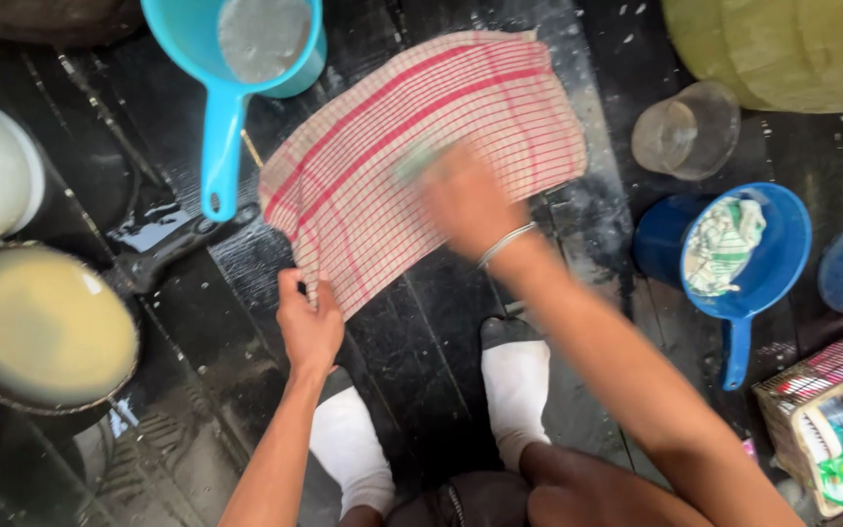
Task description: Washing and scrubbing a cloth using soap and a brush.
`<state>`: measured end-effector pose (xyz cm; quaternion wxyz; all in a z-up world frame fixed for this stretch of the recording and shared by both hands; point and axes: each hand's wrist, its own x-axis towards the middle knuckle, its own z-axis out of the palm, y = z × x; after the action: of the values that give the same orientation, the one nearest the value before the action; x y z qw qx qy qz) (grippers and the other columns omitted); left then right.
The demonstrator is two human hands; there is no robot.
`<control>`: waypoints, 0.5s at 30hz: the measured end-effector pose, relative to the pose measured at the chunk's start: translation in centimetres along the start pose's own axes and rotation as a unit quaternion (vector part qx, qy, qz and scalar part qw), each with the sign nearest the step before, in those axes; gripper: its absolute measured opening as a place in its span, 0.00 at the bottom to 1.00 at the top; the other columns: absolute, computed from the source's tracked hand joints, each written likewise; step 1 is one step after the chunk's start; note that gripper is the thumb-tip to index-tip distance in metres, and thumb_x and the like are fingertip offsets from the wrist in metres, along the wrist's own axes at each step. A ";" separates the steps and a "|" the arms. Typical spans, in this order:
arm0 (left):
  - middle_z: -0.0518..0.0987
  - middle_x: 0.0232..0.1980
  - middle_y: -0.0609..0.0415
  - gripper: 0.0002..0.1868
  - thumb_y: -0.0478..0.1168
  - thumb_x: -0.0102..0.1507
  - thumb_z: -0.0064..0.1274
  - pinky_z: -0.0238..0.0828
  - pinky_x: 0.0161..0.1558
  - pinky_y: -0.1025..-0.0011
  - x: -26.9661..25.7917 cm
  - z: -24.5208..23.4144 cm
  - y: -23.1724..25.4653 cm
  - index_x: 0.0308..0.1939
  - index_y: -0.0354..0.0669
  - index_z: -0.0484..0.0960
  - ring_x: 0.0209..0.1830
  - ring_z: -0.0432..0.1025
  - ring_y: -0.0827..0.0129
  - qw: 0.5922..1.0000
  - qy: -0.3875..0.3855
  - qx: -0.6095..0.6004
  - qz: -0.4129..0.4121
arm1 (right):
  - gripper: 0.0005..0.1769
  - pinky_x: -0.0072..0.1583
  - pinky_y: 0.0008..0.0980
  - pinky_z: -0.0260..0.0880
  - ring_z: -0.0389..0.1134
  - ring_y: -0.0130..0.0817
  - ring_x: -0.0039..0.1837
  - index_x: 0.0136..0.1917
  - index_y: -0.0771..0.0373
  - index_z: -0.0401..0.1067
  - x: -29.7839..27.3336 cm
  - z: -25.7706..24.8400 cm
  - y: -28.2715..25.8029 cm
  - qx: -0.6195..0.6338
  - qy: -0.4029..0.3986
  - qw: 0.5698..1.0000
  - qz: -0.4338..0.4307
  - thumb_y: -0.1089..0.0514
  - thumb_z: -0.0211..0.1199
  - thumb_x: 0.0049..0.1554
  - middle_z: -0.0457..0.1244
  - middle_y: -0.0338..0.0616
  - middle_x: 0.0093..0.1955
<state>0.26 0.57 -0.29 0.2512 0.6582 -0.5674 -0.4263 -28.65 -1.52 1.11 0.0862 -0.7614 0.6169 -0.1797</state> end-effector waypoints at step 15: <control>0.72 0.23 0.52 0.11 0.40 0.69 0.52 0.64 0.27 0.62 0.4 0.1 0.1 0.46 0.37 0.68 0.21 0.65 0.70 0.998 -0.017 0.021 -0.054 | 0.22 0.51 0.58 0.65 0.64 0.66 0.52 0.67 0.68 0.66 -1.4 -5.3 10.0 -0.062 0.098 0.934 0.338 0.52 0.59 0.66 0.61 0.68 0.55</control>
<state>0.06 0.17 -0.37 0.2042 0.6858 -0.5439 -0.4384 -40.01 -1.91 2.22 0.0333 -0.4906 0.8530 -0.1748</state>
